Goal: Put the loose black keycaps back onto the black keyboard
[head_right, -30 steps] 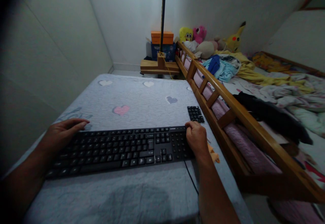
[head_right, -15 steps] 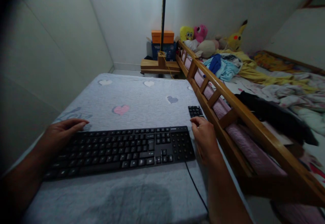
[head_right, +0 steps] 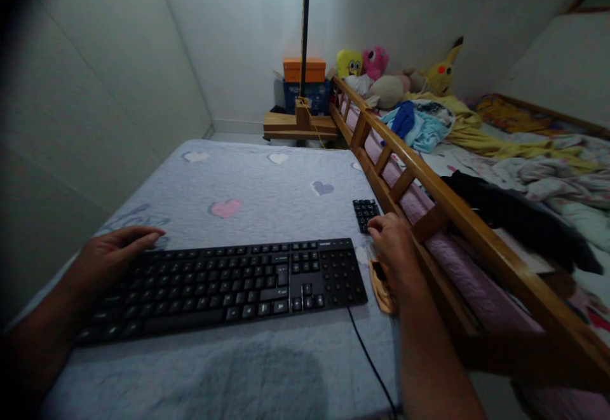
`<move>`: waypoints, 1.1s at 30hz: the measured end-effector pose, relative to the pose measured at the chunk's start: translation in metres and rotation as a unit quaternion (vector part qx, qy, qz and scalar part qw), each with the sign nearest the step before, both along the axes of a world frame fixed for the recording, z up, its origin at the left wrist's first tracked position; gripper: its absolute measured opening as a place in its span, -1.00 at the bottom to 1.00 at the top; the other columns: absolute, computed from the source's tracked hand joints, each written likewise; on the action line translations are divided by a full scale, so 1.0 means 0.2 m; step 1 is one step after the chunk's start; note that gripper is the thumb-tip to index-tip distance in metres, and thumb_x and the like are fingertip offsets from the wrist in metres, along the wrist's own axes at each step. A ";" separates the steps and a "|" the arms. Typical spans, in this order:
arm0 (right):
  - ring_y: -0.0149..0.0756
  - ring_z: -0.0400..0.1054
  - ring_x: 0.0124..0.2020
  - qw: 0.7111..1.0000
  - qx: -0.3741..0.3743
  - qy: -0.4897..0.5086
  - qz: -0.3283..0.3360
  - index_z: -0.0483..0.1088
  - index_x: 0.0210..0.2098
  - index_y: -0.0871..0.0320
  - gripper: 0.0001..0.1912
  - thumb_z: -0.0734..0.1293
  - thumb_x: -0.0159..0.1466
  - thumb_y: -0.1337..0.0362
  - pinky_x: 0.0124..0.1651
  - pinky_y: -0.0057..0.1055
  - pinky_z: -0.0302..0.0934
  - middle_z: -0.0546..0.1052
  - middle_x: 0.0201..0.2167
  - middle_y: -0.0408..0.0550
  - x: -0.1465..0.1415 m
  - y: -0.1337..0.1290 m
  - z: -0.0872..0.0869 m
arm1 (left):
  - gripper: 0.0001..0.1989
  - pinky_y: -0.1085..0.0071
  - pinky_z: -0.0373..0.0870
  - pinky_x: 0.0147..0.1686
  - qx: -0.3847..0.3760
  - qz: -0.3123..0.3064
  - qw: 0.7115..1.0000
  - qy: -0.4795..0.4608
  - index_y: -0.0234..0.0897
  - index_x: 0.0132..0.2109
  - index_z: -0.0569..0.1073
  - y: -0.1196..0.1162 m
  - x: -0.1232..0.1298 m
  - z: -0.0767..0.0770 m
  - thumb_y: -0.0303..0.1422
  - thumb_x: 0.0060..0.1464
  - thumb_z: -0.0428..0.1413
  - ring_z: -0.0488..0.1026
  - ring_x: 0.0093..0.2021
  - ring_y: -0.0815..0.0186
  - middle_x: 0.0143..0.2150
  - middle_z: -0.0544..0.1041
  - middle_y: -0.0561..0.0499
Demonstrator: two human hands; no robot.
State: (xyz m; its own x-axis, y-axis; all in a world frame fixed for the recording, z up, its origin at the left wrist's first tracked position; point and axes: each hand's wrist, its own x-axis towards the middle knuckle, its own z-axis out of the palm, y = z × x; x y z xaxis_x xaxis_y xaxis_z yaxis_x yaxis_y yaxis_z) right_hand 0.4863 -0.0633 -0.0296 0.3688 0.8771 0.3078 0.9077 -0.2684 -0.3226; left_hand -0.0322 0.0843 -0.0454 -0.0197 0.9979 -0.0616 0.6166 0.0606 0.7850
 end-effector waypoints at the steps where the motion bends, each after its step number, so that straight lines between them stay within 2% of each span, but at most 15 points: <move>1: -0.14 0.42 -0.25 1.000 -0.004 -0.018 0.006 0.59 -0.36 0.16 -0.79 0.29 0.16 0.28 -0.10 -0.25 0.25 0.54 -0.33 0.04 0.00 0.00 -0.03 | -0.51 0.22 0.39 -0.02 0.002 0.002 1.000 -0.002 -0.22 -0.25 0.61 0.00 0.00 0.00 0.04 -0.25 0.21 0.53 -0.10 0.03 -0.19 0.66 -0.06; 8: -0.07 0.36 -0.17 0.996 -0.021 -0.087 0.018 0.61 -0.19 0.16 -0.76 0.33 0.19 0.31 -0.03 -0.18 0.23 0.51 -0.26 0.10 0.05 0.01 -0.13 | -0.51 0.20 0.42 -0.06 0.004 -0.004 1.000 0.000 -0.22 -0.22 0.60 0.00 -0.01 -0.01 0.04 -0.22 0.22 0.54 -0.11 0.02 -0.19 0.66 -0.07; 20: -0.11 0.31 -0.17 0.992 -0.041 -0.121 0.008 0.61 -0.18 0.09 -0.75 0.37 0.16 0.38 -0.03 -0.21 0.21 0.48 -0.24 0.06 0.08 0.03 -0.17 | -0.51 0.17 0.37 0.05 0.006 -0.021 1.000 0.009 -0.24 -0.20 0.61 0.01 -0.02 -0.01 0.03 -0.18 0.20 0.52 -0.04 0.00 -0.13 0.65 -0.09; 27: -0.10 0.30 -0.16 0.991 -0.038 -0.125 0.009 0.59 -0.22 0.09 -0.78 0.35 0.16 0.37 -0.04 -0.20 0.21 0.47 -0.24 0.05 0.06 0.02 -0.15 | -0.52 0.17 0.37 0.04 0.006 -0.015 1.000 0.007 -0.23 -0.22 0.61 0.00 -0.01 0.00 0.03 -0.20 0.20 0.53 -0.06 0.00 -0.16 0.66 -0.08; 33: -0.05 0.35 -0.11 0.995 0.015 -0.088 0.037 0.56 -0.24 0.17 -0.79 0.32 0.16 0.36 0.03 -0.13 0.20 0.52 -0.21 0.10 0.03 -0.01 -0.05 | -0.54 0.24 0.37 0.03 0.023 -0.020 0.999 0.007 -0.24 -0.21 0.61 0.01 -0.02 -0.03 0.00 -0.17 0.21 0.53 -0.07 0.05 -0.16 0.65 -0.07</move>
State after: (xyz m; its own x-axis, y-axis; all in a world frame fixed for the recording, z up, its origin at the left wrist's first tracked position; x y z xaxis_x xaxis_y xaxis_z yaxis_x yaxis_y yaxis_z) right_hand 0.4926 -0.0643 -0.0392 0.2422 0.8894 0.3878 0.9676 -0.1922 -0.1636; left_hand -0.0366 0.0859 -0.0512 0.0197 0.9997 -0.0149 0.6294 -0.0008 0.7771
